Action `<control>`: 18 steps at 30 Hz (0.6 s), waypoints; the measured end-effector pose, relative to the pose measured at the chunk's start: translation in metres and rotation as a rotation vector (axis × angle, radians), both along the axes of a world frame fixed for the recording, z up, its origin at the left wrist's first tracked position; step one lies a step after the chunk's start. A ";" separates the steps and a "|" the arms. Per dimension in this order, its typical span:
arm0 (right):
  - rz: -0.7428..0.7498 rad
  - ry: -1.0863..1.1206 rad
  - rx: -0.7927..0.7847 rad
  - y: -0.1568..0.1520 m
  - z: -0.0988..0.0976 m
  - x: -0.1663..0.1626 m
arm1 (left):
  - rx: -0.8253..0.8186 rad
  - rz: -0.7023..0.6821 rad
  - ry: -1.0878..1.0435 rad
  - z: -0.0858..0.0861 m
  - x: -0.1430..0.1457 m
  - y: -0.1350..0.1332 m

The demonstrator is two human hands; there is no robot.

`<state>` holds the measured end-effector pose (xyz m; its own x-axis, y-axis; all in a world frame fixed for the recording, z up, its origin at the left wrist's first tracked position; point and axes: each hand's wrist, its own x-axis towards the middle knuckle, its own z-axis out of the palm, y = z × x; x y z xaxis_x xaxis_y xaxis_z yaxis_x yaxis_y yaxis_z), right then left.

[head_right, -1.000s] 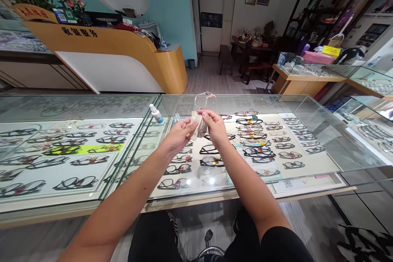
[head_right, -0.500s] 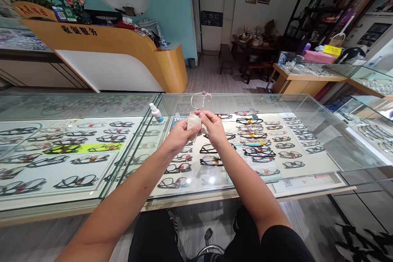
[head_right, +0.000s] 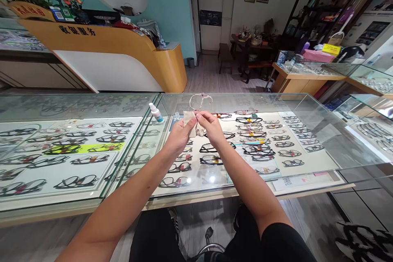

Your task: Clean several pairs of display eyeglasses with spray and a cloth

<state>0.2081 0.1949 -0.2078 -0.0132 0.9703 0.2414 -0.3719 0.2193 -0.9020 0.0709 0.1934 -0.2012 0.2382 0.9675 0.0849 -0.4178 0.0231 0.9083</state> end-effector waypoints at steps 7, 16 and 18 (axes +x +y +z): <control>-0.104 -0.128 0.118 0.000 0.006 0.007 | -0.079 -0.138 -0.025 0.000 -0.007 0.011; -0.194 -0.041 0.075 0.008 0.007 0.020 | -0.197 -0.127 0.021 -0.006 -0.023 0.022; -0.200 -0.047 0.104 0.008 0.006 0.023 | -0.202 -0.047 -0.031 -0.001 -0.025 0.025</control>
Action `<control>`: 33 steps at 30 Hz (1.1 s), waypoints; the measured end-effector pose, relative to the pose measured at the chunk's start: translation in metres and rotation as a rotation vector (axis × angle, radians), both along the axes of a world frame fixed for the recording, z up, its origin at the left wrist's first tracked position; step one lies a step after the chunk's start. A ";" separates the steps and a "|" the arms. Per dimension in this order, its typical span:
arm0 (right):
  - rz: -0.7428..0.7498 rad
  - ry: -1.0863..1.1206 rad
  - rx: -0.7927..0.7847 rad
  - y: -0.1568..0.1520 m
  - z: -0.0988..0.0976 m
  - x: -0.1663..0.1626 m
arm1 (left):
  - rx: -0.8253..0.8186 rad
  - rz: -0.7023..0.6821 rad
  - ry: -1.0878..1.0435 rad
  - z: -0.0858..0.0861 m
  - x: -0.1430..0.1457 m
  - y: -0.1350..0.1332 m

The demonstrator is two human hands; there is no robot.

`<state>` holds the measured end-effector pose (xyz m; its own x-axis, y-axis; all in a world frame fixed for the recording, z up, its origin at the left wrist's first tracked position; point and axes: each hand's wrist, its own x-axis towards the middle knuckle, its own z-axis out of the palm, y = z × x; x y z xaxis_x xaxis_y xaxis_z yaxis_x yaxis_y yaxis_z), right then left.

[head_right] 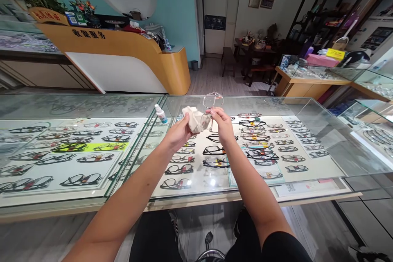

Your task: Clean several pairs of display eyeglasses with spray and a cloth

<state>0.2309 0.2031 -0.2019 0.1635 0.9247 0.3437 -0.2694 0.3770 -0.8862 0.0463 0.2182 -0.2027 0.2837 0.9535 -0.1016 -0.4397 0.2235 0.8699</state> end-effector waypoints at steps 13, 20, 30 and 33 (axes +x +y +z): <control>0.244 -0.306 -0.010 -0.017 0.014 -0.010 | 0.217 0.088 -0.118 0.024 -0.006 -0.002; 0.298 -0.194 -0.049 -0.015 0.010 -0.009 | 0.282 -0.049 -0.008 0.024 -0.009 -0.005; 0.344 -0.107 -0.098 -0.017 0.013 -0.010 | 0.367 -0.019 0.115 0.025 -0.016 -0.007; 0.355 -0.128 -0.097 -0.017 0.009 -0.013 | 0.353 0.068 0.139 0.023 -0.013 -0.006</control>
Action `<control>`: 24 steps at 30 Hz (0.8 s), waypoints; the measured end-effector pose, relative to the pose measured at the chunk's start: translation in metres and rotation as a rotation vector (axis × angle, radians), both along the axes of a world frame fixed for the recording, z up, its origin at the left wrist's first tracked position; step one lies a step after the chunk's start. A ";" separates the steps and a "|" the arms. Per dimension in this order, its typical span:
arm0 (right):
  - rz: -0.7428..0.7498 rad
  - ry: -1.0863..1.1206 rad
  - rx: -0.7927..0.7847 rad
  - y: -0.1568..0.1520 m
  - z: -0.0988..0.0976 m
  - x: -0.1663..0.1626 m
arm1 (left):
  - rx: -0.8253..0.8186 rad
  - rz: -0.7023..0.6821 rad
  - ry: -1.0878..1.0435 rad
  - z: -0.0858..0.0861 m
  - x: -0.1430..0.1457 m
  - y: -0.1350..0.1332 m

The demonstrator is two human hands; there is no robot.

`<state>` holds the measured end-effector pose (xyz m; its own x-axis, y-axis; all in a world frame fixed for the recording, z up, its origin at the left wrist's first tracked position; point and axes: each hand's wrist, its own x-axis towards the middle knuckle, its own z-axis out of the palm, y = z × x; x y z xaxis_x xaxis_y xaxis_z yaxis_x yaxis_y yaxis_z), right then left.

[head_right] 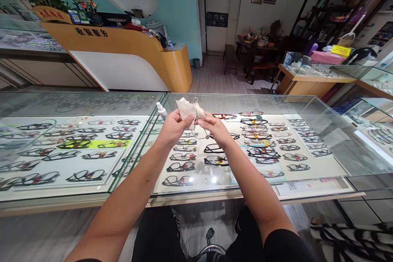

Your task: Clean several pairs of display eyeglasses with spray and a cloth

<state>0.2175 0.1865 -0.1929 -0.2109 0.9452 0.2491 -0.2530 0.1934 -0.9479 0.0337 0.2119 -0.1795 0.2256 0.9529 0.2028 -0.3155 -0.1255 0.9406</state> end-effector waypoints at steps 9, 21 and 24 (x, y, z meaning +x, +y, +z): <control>0.063 -0.046 0.096 -0.004 -0.002 -0.010 | 0.067 0.180 -0.040 0.004 0.014 -0.013; -0.038 -0.088 0.127 -0.007 -0.001 -0.014 | 0.049 0.152 -0.079 -0.003 0.007 0.005; -0.030 -0.044 0.088 -0.005 0.001 -0.008 | 0.034 0.018 -0.028 -0.001 -0.006 0.009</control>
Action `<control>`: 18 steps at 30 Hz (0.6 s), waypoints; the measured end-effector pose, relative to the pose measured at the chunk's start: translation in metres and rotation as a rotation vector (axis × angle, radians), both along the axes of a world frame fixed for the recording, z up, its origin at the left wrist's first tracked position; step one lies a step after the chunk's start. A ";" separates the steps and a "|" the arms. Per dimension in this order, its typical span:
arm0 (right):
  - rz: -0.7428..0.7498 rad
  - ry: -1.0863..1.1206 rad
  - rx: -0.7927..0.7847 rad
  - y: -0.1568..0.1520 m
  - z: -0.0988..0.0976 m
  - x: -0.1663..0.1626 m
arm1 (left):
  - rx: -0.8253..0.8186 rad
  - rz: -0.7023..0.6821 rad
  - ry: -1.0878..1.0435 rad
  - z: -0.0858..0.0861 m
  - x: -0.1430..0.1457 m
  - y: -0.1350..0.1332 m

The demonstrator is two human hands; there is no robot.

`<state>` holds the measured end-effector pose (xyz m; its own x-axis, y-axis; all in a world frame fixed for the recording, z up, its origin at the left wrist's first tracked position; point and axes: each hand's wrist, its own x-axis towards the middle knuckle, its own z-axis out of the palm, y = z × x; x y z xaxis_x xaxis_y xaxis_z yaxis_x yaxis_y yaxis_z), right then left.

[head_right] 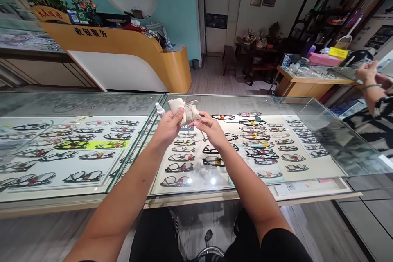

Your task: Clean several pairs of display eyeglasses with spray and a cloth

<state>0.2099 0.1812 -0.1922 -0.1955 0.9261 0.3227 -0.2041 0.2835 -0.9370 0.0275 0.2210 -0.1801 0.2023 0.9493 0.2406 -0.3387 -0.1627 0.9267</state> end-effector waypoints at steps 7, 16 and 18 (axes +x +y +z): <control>0.054 0.079 -0.094 0.001 -0.001 0.001 | 0.006 -0.108 0.144 0.008 -0.014 -0.003; 0.090 0.081 -0.082 -0.001 -0.008 -0.006 | 0.063 0.079 0.122 0.008 0.003 -0.011; 0.090 0.080 -0.070 -0.002 -0.007 -0.006 | 0.077 0.136 0.112 0.006 0.006 -0.013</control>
